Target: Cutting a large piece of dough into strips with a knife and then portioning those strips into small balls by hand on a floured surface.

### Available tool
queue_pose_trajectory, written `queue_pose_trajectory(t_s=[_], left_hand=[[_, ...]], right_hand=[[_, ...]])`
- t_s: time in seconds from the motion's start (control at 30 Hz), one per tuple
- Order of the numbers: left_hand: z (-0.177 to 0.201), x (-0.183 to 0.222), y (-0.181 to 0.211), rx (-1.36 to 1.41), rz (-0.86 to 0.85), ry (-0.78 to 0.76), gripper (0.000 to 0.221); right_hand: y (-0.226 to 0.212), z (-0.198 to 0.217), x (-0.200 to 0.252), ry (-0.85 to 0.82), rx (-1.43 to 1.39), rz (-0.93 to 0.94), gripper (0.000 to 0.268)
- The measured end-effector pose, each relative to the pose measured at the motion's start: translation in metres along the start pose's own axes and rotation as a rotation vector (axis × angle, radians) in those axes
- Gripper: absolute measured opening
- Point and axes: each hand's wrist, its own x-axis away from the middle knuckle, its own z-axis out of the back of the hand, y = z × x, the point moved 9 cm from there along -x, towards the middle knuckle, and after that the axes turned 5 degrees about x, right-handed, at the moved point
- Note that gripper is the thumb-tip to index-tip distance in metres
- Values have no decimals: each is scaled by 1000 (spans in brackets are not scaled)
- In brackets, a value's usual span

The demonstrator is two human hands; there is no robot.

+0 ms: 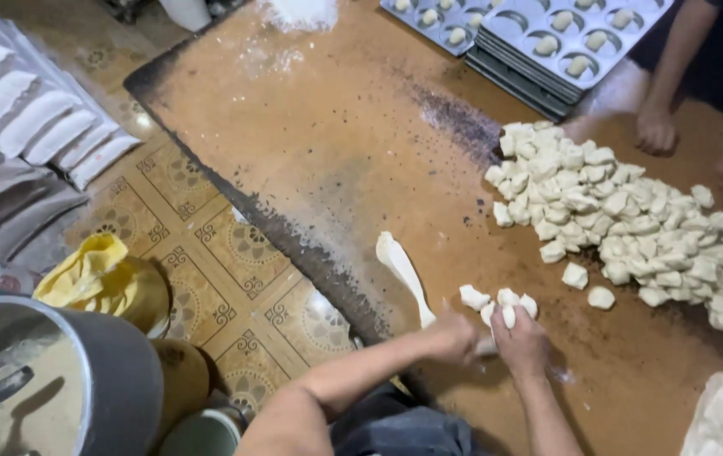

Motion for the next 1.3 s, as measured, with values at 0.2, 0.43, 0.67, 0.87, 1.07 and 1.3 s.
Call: queue_pose_trajectory(t_s=[0.2,0.43,0.67,0.87,1.07,1.3], left_hand=[[46,10,-2,263,-228,124,39],[45,-10,-30,210,-18,75,72],[-38,14,-34,-427,-122,106,21],[47,13,-31,102,-61,127,86],[74,-2,-9,138,-28,95,59],[-26,7,-61,-101,147,61,15]], right_hand=[[-19,-8,12,-335,45,-214,88],[-102,52,4,105,-327,410,24],[-2,-5,-3,248,128,213,26],[-52,24,2,115,45,368,48],[-102,59,3,82,-342,399,12],[-12,-18,1,298,-24,306,24]])
